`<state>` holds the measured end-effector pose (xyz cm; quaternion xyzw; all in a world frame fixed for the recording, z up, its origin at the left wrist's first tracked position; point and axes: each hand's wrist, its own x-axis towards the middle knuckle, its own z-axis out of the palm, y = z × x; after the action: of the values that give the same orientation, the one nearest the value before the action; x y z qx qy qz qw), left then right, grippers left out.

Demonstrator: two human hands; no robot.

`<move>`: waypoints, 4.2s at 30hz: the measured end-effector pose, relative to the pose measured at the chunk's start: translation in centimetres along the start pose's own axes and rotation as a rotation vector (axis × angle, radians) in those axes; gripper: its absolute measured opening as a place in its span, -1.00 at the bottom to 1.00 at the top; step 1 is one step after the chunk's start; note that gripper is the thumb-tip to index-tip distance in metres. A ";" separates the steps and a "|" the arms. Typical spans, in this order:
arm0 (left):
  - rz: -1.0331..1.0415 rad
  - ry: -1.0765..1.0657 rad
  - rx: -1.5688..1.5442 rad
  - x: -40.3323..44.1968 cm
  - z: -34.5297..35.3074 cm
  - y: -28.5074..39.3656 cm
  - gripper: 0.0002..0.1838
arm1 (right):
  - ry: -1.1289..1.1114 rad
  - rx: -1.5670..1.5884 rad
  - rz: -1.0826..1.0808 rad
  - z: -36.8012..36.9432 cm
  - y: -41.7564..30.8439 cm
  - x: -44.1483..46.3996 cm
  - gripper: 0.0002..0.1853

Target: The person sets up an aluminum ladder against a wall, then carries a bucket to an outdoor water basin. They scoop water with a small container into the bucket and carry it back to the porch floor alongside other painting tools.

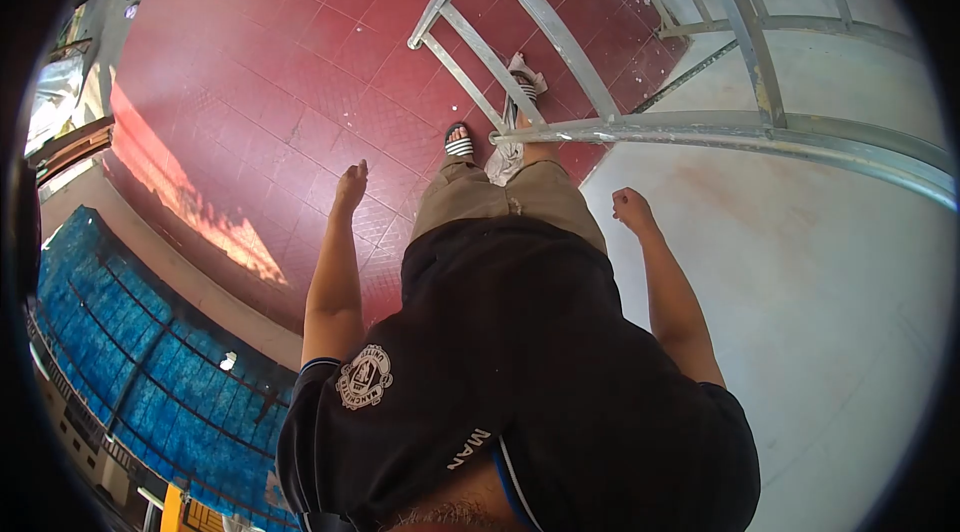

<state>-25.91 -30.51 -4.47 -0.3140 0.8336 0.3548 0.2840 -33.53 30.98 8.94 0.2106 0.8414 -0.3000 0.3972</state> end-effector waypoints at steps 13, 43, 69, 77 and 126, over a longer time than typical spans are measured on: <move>0.057 0.127 -0.260 -2.9 -2.8 -2.3 -0.43 | -0.079 0.012 -0.017 2.9 -0.8 -2.3 -0.74; 0.259 0.082 -0.376 14.0 -28.2 0.6 -0.44 | 0.133 0.057 -0.050 20.6 -16.6 -2.4 -0.72; 0.807 -0.285 -0.427 6.3 -28.7 45.4 -0.12 | 1.322 1.362 -0.209 -3.7 -28.8 -15.0 -0.27; 0.988 -0.529 -0.321 0.5 -29.4 56.9 -0.04 | 1.189 1.468 -0.405 -7.9 -31.4 -15.1 -0.22; 0.833 -0.475 -1.012 1.3 -19.9 58.0 -0.40 | 1.246 1.842 -0.576 -11.1 -29.6 -8.1 -0.60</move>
<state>-73.79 -14.32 30.21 0.0243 0.5322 0.8381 0.1176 -52.27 15.84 30.94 0.3328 0.3702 -0.7249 -0.4761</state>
